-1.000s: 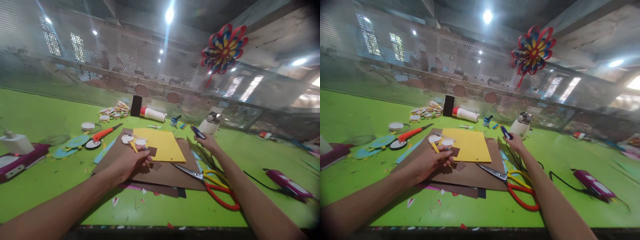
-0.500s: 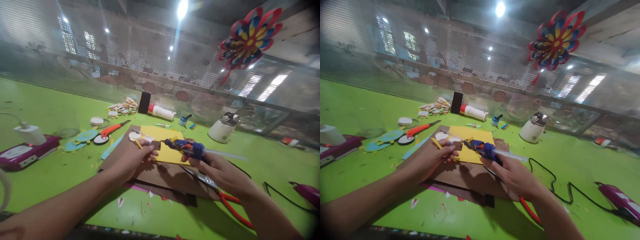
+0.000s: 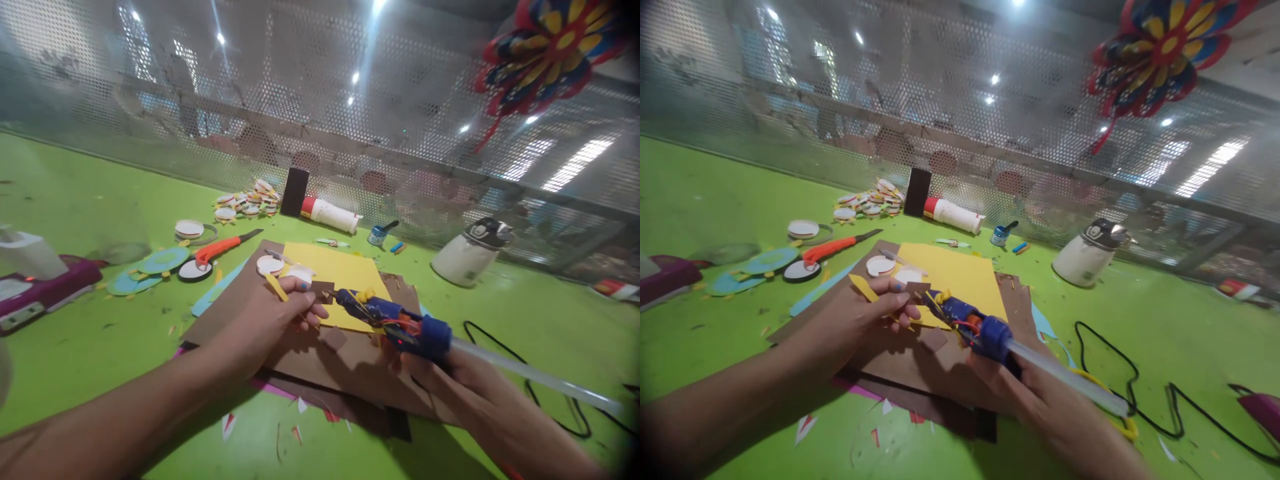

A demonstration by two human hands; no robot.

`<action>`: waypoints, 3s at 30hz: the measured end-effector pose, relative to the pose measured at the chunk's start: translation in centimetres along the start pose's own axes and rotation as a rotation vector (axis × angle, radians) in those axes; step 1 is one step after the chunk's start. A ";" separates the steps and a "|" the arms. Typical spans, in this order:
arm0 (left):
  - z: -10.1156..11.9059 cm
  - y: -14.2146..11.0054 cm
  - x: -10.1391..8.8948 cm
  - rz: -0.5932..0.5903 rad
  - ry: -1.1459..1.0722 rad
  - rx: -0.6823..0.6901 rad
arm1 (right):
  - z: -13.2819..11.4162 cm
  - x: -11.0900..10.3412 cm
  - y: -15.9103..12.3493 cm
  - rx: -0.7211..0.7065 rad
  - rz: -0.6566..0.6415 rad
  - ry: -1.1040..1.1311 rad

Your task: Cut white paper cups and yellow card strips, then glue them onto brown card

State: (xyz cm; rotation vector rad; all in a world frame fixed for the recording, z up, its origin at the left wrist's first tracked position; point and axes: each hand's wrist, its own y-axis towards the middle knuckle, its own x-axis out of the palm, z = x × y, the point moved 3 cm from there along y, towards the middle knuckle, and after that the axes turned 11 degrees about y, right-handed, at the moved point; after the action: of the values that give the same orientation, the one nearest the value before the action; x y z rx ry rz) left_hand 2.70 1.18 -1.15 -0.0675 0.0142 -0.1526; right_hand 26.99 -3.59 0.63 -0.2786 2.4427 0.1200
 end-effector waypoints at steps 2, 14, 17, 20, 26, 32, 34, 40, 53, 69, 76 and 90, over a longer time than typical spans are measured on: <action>0.1 0.0 0.0 0.020 -0.001 -0.011 | 0.5 0.0 -0.1 0.053 -0.038 0.010; 0.2 0.5 -1.2 0.138 -0.186 0.001 | -0.7 0.3 0.5 0.052 -0.167 0.140; 0.2 0.2 -0.7 0.084 -0.209 -0.034 | -0.7 0.4 0.6 0.003 -0.180 0.162; 0.0 0.2 -0.5 0.066 -0.240 -0.044 | -0.8 0.4 0.7 -0.003 -0.183 0.165; -0.1 0.3 -0.3 0.024 -0.358 -0.076 | -1.6 0.7 0.6 0.021 -0.196 0.194; 0.5 0.1 -0.2 -0.013 -0.428 -0.140 | -1.3 0.6 0.5 0.055 -0.192 0.188; 0.7 0.0 -0.2 -0.010 -0.435 -0.140 | -1.3 0.6 0.5 0.049 -0.192 0.191; 0.4 0.1 -0.6 0.020 -0.397 -0.141 | -1.5 0.8 0.4 0.068 -0.163 0.232; 0.3 0.2 -0.9 0.047 -0.357 -0.130 | -1.2 0.5 0.2 0.098 -0.111 0.198; 1.2 -0.2 -0.7 0.014 -0.337 -0.129 | -1.9 0.5 0.0 0.095 -0.040 0.165; 0.9 0.0 -0.9 0.013 -0.347 -0.104 | -1.6 0.6 0.0 0.113 -0.051 0.184; 1.1 0.0 -0.9 0.049 -0.363 -0.108 | -1.9 0.3 -0.1 0.075 -0.013 0.129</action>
State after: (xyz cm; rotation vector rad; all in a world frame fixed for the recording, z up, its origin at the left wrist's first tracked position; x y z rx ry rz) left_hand 1.79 1.43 -0.08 -0.2020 -0.3376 -0.0890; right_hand 25.61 -4.09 1.93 -0.2757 2.5666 0.0044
